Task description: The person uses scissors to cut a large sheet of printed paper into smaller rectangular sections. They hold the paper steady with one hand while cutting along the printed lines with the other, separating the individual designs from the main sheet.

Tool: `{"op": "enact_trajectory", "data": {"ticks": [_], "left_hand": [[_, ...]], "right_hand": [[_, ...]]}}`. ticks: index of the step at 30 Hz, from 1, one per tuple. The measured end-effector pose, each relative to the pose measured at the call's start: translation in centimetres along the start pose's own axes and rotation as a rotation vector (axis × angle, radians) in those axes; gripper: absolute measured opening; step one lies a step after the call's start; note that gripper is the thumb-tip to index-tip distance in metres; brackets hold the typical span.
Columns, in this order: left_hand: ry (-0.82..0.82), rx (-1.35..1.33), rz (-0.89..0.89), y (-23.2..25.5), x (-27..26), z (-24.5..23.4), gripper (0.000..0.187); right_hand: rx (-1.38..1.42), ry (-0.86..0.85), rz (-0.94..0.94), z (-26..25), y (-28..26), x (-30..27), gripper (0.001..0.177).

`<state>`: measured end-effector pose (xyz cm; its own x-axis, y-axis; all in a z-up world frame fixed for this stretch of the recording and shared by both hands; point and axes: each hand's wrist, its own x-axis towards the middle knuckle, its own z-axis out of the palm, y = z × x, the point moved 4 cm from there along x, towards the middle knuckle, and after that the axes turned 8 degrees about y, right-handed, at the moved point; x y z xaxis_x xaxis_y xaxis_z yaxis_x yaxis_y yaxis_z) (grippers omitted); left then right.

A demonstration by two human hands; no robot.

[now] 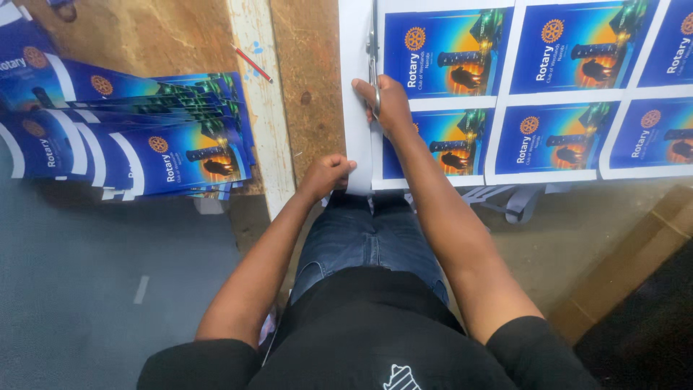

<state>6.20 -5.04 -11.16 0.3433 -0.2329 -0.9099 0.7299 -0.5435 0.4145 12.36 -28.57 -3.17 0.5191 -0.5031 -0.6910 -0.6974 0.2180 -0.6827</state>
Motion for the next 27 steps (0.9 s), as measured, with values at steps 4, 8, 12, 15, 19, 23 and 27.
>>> {"op": "enact_trajectory", "data": {"ticks": [4,8,12,15,19,23,27], "left_hand": [[0.003,-0.052,-0.022,-0.4,0.3,0.2,0.023],[0.000,-0.068,-0.033,-2.3,2.1,0.3,0.023],[-0.016,-0.094,-0.042,0.0,-0.3,0.2,0.026],[-0.088,-0.065,0.141,3.4,-3.1,0.3,0.025],[-0.092,-0.073,0.121,3.5,-3.2,0.3,0.026],[-0.052,-0.157,-0.059,-1.3,1.1,0.1,0.023],[-0.056,-0.127,-0.081,-1.1,1.0,-0.1,0.021]], "right_hand": [[-0.003,0.009,0.006,0.1,-0.5,-0.4,0.037],[0.024,0.013,-0.008,0.0,-0.8,-0.3,0.039],[0.080,0.024,-0.009,0.3,-1.9,1.4,0.035],[-0.123,-0.057,-0.006,0.3,-3.9,2.4,0.043],[-0.104,-0.042,0.028,0.3,-4.7,2.4,0.039],[0.067,0.028,-0.034,0.4,-3.5,3.4,0.033],[0.071,0.027,-0.050,0.5,-3.2,4.6,0.034]]}}
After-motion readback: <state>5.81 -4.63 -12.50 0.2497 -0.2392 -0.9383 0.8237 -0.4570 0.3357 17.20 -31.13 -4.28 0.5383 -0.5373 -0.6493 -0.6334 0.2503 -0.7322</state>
